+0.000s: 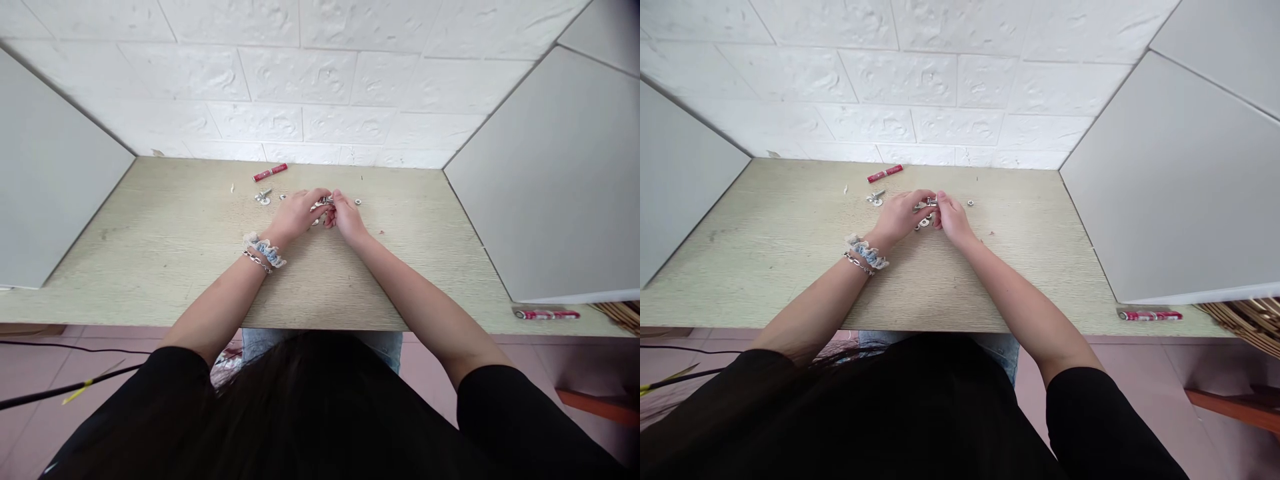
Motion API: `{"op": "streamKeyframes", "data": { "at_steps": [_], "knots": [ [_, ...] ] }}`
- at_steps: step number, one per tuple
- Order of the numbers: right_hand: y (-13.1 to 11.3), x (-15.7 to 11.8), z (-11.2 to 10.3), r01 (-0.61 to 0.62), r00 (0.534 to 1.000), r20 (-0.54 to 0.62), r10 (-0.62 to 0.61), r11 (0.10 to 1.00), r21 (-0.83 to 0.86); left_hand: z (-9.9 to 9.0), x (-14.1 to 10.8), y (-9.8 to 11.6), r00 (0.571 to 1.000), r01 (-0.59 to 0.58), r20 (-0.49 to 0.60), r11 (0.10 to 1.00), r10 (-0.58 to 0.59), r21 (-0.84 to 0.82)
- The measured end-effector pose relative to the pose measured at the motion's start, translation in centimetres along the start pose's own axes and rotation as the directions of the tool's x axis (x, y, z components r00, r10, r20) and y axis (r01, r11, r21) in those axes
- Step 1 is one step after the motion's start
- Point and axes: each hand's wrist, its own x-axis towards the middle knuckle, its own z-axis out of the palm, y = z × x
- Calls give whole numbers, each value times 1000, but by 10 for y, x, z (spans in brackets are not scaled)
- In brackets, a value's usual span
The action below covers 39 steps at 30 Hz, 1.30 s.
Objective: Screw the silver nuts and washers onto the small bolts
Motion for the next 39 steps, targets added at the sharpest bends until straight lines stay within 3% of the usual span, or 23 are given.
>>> {"op": "streamKeyframes", "data": {
  "at_steps": [4, 12, 32, 39],
  "knots": [
    [0, -1, 1, 20, 1000, -20, -19, 1000, 19, -1, 1, 2, 996, 85, 14, 994, -85, -72],
    [-3, -1, 2, 16, 1000, -20, -16, 1000, -6, 0, 1, 2, 991, 137, 14, 987, -136, -89],
    [-1, 2, 4, 31, 998, -49, -29, 999, 40, -2, 2, 4, 980, 200, 46, 957, -195, -208],
    [-10, 1, 2, -67, 998, -1, 68, 991, 113, -5, 1, 7, 983, 181, 46, 961, -176, -209]
  ]
}}
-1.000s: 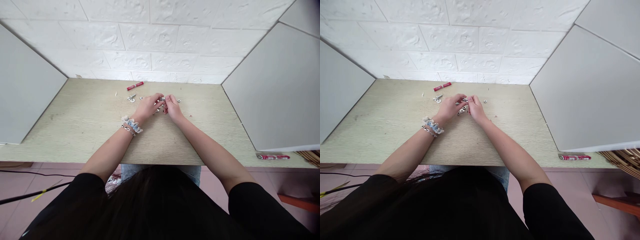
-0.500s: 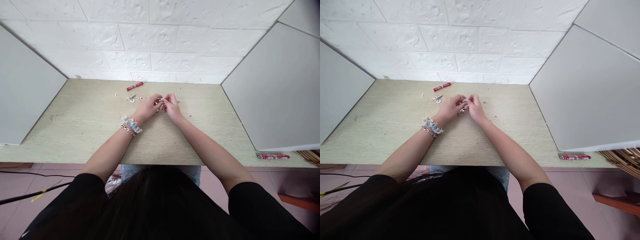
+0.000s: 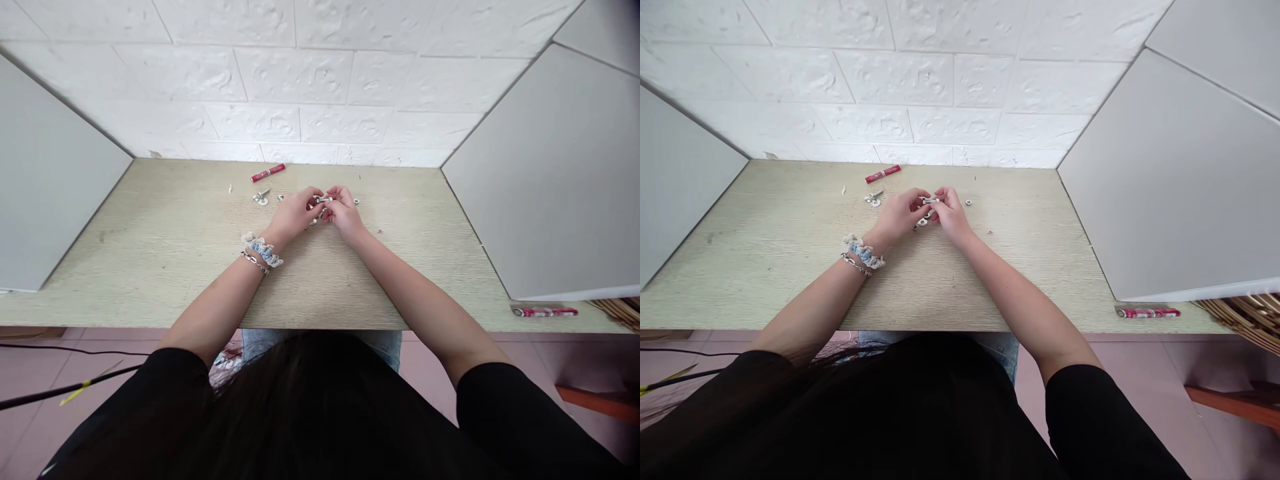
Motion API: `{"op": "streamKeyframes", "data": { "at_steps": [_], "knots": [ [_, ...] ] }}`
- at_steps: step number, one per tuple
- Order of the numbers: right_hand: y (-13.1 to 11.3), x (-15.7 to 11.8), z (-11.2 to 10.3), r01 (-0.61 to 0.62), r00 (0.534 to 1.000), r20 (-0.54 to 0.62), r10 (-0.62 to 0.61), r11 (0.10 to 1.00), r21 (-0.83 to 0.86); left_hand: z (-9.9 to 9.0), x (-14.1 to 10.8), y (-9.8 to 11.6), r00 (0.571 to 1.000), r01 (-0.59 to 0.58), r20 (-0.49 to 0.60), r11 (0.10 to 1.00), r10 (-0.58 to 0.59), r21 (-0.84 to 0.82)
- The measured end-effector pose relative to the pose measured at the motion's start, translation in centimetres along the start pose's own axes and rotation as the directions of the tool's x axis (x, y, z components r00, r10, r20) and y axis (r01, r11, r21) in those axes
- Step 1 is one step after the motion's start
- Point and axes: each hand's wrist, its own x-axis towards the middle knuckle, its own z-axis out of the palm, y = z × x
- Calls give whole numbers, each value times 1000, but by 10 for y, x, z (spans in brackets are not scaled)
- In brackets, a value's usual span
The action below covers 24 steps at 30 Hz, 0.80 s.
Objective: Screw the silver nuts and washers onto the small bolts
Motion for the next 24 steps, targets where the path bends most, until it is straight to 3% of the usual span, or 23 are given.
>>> {"op": "streamKeyframes", "data": {
  "at_steps": [9, 14, 24],
  "knots": [
    [3, 5, -1, -41, 999, -28, 43, 997, 62, 3, 0, -3, 1000, -24, -6, 996, 25, 81],
    [7, 8, -2, -40, 999, 13, 40, 999, -2, 3, -1, -3, 998, -56, 6, 987, 56, 148],
    [7, 8, -4, -29, 1000, -11, 28, 995, -96, 4, -2, -5, 986, -166, 30, 953, 164, 254]
  ]
}}
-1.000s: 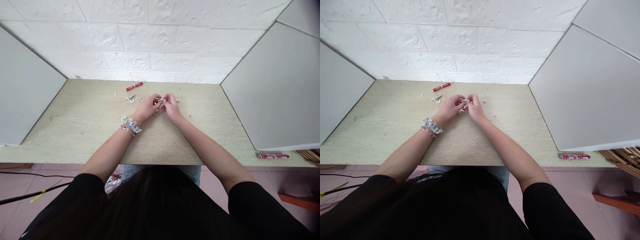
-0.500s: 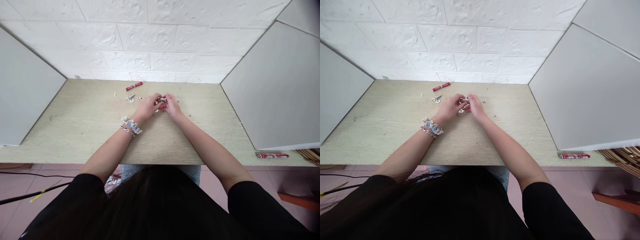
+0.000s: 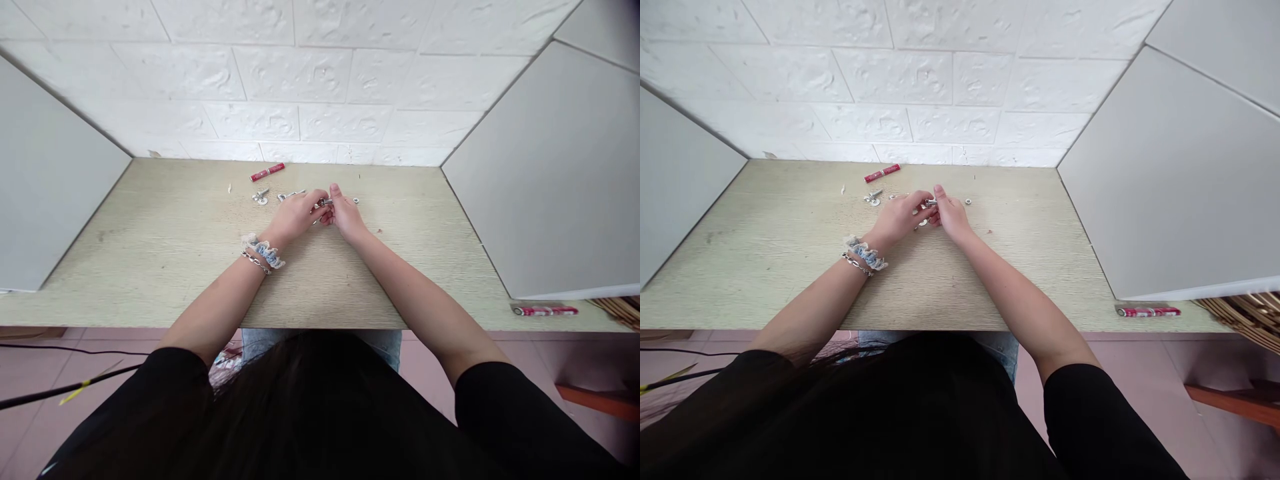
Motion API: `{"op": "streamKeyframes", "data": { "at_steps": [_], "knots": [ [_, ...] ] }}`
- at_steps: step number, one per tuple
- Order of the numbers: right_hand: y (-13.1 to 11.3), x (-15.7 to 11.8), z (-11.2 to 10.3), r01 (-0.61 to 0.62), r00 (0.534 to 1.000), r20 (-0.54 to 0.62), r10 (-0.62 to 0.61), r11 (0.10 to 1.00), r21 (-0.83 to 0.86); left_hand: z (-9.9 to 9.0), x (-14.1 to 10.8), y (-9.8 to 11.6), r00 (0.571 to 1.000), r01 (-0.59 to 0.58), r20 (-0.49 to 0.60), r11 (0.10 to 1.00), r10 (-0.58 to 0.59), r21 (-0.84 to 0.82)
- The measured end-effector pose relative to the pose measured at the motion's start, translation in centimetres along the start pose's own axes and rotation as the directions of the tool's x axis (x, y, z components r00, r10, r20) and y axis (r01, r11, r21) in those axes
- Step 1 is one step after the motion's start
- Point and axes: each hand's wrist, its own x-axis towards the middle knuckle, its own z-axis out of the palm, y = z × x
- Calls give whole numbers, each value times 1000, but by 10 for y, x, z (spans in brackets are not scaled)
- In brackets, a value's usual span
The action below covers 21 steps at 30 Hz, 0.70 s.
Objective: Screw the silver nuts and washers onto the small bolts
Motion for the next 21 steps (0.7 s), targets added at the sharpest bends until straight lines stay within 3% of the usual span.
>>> {"op": "streamKeyframes", "data": {
  "at_steps": [5, 21],
  "knots": [
    [1, 0, 0, 3, 999, -33, -3, 1000, 27, 1, 1, -1, 1000, -17, -13, 1000, 17, 2],
    [0, -1, 0, 24, 1000, -12, -23, 997, 80, -2, 2, -1, 995, 98, -9, 995, -98, 35]
  ]
}}
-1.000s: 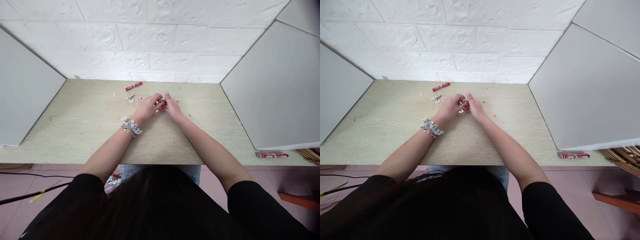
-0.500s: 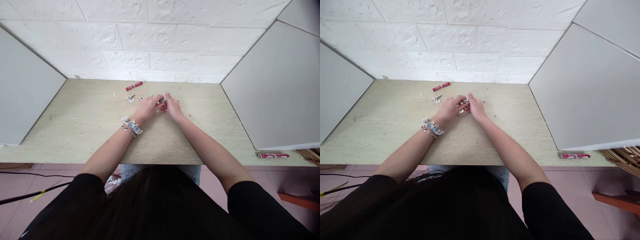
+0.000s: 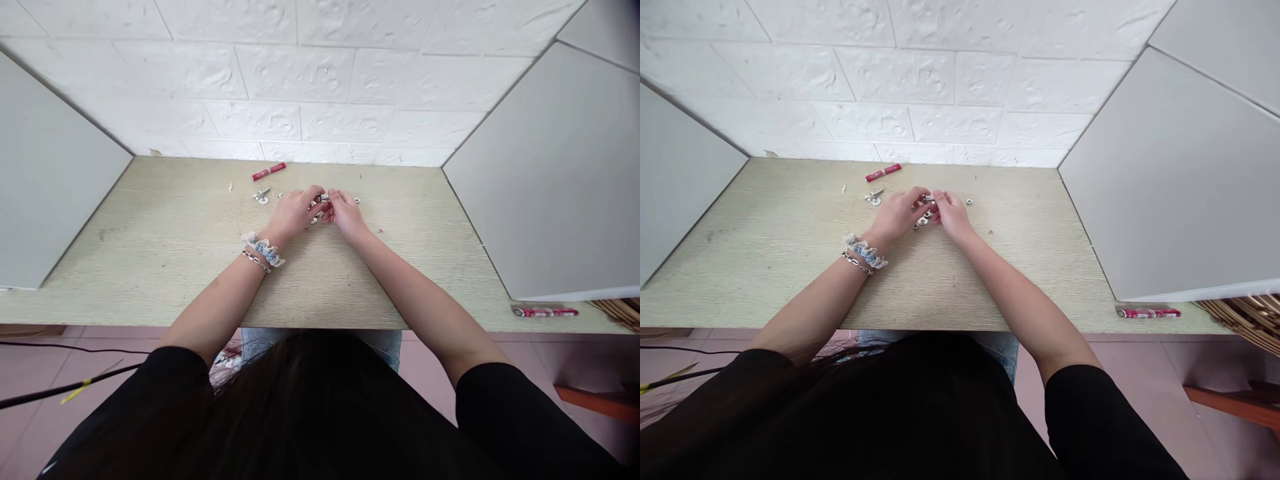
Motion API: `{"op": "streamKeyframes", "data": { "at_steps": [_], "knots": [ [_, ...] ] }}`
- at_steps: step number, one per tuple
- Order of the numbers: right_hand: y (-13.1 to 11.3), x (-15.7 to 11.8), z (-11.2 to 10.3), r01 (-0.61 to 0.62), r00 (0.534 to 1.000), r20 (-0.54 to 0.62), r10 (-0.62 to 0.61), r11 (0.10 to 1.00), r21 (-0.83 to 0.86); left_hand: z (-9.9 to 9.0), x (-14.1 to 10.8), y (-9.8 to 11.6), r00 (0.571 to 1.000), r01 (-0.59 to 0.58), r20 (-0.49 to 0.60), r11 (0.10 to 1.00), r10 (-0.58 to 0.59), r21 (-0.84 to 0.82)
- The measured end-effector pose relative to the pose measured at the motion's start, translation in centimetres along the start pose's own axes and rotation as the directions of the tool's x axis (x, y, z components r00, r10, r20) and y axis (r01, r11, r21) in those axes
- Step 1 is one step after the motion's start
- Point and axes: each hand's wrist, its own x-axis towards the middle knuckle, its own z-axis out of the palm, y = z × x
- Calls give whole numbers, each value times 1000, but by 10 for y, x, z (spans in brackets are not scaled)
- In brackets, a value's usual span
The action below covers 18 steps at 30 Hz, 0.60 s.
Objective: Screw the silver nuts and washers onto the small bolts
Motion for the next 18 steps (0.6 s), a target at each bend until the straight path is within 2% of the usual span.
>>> {"op": "streamKeyframes", "data": {
  "at_steps": [6, 18],
  "knots": [
    [-1, -1, 0, -9, 1000, -3, 9, 1000, 10, 0, 0, -1, 1000, 6, -22, 1000, -6, -14],
    [-6, -4, 1, 2, 1000, -16, -2, 1000, 27, -2, 0, 2, 999, 33, 20, 999, -33, -32]
  ]
}}
